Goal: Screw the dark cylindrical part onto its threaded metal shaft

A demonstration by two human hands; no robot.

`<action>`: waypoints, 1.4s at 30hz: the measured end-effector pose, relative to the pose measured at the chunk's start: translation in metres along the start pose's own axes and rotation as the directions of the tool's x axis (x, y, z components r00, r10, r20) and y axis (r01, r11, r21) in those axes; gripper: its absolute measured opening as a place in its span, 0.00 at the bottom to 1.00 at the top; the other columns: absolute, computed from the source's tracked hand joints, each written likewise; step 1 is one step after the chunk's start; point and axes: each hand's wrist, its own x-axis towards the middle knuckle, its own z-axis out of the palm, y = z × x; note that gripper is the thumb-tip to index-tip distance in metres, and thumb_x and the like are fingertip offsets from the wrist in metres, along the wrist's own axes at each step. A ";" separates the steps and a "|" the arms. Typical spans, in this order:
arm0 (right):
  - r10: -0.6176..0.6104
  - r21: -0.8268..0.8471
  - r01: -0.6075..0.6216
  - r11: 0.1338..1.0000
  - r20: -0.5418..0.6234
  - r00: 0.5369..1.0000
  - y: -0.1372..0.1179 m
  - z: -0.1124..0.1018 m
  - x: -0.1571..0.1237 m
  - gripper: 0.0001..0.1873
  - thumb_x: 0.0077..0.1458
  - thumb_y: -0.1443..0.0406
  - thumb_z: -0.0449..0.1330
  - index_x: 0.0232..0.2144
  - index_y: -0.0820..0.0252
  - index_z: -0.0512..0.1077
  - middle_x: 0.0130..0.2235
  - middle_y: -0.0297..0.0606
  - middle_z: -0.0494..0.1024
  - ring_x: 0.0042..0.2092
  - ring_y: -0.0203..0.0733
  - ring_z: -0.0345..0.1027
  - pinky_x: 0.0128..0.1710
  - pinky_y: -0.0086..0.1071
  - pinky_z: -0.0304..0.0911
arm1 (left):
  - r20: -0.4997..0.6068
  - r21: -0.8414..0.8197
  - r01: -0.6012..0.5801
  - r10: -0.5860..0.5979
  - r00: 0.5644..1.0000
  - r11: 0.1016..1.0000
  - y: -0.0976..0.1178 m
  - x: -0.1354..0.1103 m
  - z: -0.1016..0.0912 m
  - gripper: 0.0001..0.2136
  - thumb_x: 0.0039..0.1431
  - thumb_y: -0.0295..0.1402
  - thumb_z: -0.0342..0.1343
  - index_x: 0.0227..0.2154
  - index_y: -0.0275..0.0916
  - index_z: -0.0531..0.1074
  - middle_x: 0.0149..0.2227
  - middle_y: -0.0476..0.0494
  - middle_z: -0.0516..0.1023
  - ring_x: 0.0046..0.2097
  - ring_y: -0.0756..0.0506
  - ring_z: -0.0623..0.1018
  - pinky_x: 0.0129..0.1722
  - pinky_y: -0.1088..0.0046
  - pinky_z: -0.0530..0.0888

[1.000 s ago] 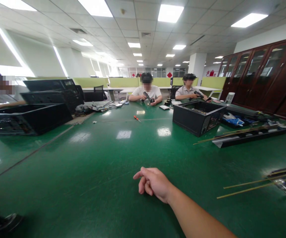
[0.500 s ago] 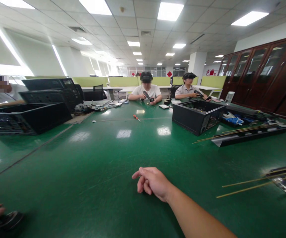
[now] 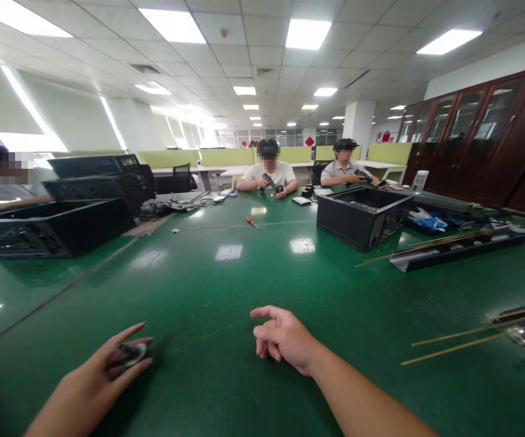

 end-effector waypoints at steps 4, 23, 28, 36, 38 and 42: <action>-0.071 -0.134 0.058 0.989 -0.101 0.992 0.003 -0.008 -0.001 0.28 0.40 0.72 0.61 0.47 0.59 0.64 0.31 0.28 0.75 0.21 0.29 0.63 0.23 0.25 0.57 | 0.229 -0.366 -0.048 0.140 0.963 0.929 0.069 0.004 0.078 0.15 0.47 0.34 0.64 0.39 0.40 0.72 0.40 0.42 0.83 0.42 0.40 0.82 0.45 0.64 0.77; -0.243 -0.242 0.196 0.950 -0.183 0.953 -0.010 -0.009 -0.016 0.11 0.51 0.62 0.59 0.36 0.62 0.73 0.34 0.39 0.74 0.36 0.42 0.67 0.37 0.34 0.63 | 0.413 -0.507 -0.067 0.310 0.856 0.859 0.096 0.000 0.127 0.14 0.46 0.29 0.65 0.39 0.39 0.75 0.34 0.46 0.80 0.36 0.43 0.78 0.37 0.70 0.71; -0.327 -0.627 0.230 0.744 -0.041 0.944 -0.018 -0.008 -0.027 0.17 0.50 0.61 0.66 0.43 0.59 0.74 0.37 0.37 0.76 0.37 0.43 0.69 0.40 0.35 0.62 | 0.385 -0.495 -0.068 0.289 0.877 0.866 0.092 0.000 0.129 0.12 0.46 0.28 0.65 0.36 0.39 0.75 0.32 0.47 0.78 0.33 0.45 0.75 0.34 0.71 0.70; -0.392 -0.788 0.195 0.584 -0.063 0.918 -0.013 -0.001 -0.025 0.16 0.45 0.68 0.68 0.40 0.55 0.75 0.36 0.37 0.78 0.37 0.45 0.71 0.39 0.36 0.63 | 0.396 -0.520 -0.036 0.279 0.875 0.853 0.089 0.000 0.133 0.12 0.44 0.27 0.66 0.35 0.38 0.77 0.30 0.48 0.77 0.31 0.46 0.75 0.32 0.72 0.69; -0.407 -0.800 0.190 0.569 -0.073 0.911 -0.013 0.000 -0.025 0.14 0.46 0.69 0.68 0.38 0.55 0.76 0.36 0.37 0.79 0.37 0.45 0.71 0.39 0.36 0.63 | 0.403 -0.524 -0.024 0.273 0.874 0.851 0.089 0.000 0.133 0.12 0.44 0.27 0.66 0.35 0.38 0.76 0.30 0.48 0.77 0.31 0.46 0.75 0.32 0.72 0.69; -0.409 -0.798 0.204 0.567 -0.058 0.911 -0.013 0.000 -0.024 0.11 0.48 0.69 0.67 0.37 0.55 0.78 0.35 0.37 0.79 0.36 0.44 0.72 0.38 0.35 0.63 | 0.410 -0.525 -0.019 0.272 0.871 0.851 0.088 0.000 0.133 0.13 0.44 0.28 0.67 0.36 0.38 0.77 0.30 0.48 0.77 0.31 0.46 0.74 0.32 0.73 0.69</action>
